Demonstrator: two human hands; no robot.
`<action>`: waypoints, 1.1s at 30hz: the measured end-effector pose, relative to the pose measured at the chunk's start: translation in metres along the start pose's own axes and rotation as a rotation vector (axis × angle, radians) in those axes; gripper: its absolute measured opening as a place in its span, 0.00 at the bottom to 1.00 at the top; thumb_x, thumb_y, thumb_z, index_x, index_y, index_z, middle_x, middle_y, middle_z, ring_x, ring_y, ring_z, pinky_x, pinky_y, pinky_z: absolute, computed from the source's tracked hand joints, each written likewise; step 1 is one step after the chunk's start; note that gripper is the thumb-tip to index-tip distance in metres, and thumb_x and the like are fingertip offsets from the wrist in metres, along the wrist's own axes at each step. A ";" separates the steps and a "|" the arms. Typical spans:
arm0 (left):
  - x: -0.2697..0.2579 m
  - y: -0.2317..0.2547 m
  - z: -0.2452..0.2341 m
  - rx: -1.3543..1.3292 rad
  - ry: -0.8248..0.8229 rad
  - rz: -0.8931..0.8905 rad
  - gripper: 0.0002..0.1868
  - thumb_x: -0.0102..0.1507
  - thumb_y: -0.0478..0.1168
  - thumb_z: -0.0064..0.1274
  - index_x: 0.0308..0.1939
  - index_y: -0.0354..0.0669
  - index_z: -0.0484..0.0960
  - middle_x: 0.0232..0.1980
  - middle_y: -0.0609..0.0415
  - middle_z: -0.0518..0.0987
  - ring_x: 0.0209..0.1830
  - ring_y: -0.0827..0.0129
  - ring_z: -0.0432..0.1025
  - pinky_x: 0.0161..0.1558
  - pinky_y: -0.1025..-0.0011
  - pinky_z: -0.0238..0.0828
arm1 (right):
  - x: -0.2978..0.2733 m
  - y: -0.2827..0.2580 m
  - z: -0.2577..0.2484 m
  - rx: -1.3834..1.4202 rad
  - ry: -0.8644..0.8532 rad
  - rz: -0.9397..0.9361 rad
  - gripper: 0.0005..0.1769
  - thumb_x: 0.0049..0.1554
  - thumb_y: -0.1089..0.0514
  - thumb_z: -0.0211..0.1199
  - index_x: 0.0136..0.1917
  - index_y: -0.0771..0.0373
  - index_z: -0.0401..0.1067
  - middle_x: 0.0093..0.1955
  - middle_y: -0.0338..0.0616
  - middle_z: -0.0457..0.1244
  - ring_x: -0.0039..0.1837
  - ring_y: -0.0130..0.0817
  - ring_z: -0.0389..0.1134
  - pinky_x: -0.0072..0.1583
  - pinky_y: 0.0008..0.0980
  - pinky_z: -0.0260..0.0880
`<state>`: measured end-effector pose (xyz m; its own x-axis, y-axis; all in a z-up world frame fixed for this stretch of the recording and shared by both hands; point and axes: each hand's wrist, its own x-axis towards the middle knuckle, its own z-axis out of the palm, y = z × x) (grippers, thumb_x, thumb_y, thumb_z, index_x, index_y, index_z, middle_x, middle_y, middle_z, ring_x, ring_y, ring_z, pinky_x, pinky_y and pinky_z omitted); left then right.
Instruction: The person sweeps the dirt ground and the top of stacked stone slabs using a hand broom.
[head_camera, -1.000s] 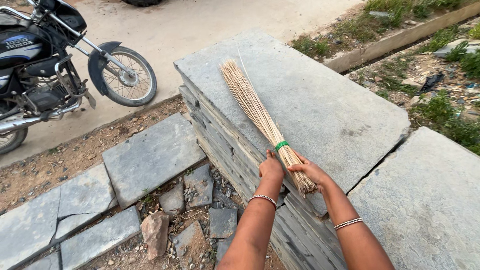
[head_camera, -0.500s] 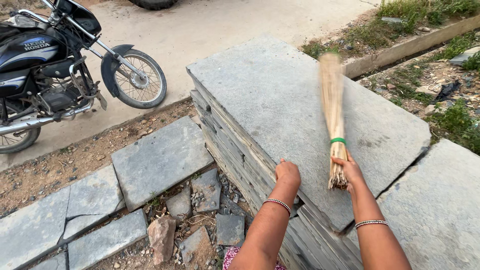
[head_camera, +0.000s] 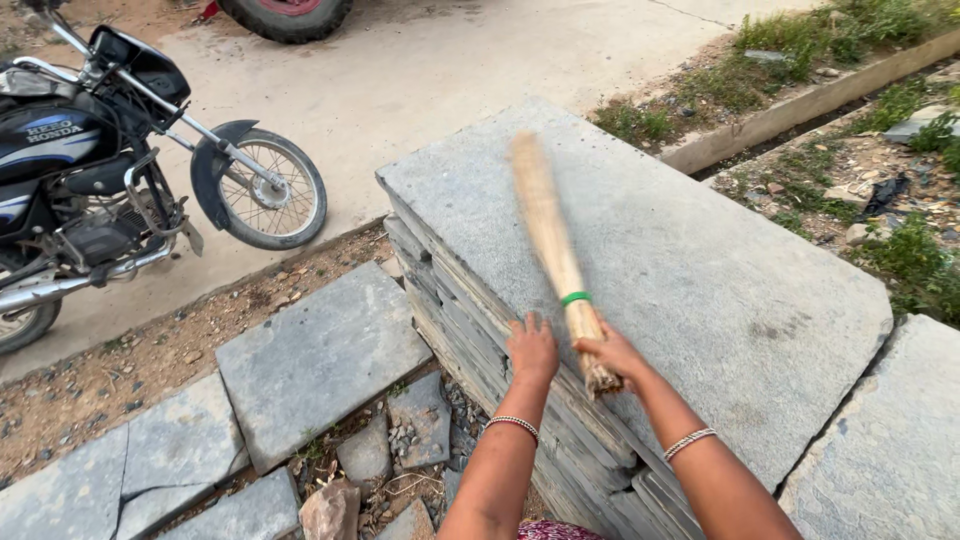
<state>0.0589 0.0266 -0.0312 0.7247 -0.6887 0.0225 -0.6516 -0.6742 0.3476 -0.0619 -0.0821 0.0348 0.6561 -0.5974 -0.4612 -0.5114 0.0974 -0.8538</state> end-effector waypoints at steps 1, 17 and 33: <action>0.007 -0.007 -0.002 0.015 -0.001 -0.048 0.31 0.67 0.46 0.44 0.75 0.51 0.62 0.81 0.48 0.52 0.80 0.35 0.40 0.69 0.41 0.51 | -0.001 -0.012 0.008 0.002 0.008 0.000 0.53 0.49 0.54 0.70 0.82 0.49 0.48 0.53 0.56 0.72 0.40 0.38 0.71 0.40 0.37 0.72; 0.082 -0.017 0.002 0.249 -0.407 0.019 0.47 0.57 0.66 0.63 0.70 0.43 0.71 0.80 0.38 0.52 0.81 0.44 0.43 0.78 0.49 0.35 | 0.031 -0.042 -0.037 0.104 0.150 0.044 0.47 0.49 0.55 0.70 0.79 0.39 0.57 0.50 0.48 0.72 0.32 0.33 0.69 0.36 0.33 0.71; 0.097 -0.021 0.047 0.273 -0.162 0.169 0.11 0.63 0.41 0.57 0.48 0.48 0.90 0.50 0.44 0.86 0.57 0.51 0.77 0.68 0.48 0.61 | 0.143 -0.088 0.032 0.110 0.163 -0.024 0.52 0.48 0.56 0.72 0.81 0.42 0.53 0.48 0.50 0.71 0.42 0.37 0.72 0.44 0.37 0.73</action>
<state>0.1318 -0.0384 -0.0807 0.5709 -0.8152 -0.0979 -0.8110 -0.5785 0.0877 0.0945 -0.1508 0.0366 0.5639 -0.7209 -0.4028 -0.4274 0.1625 -0.8893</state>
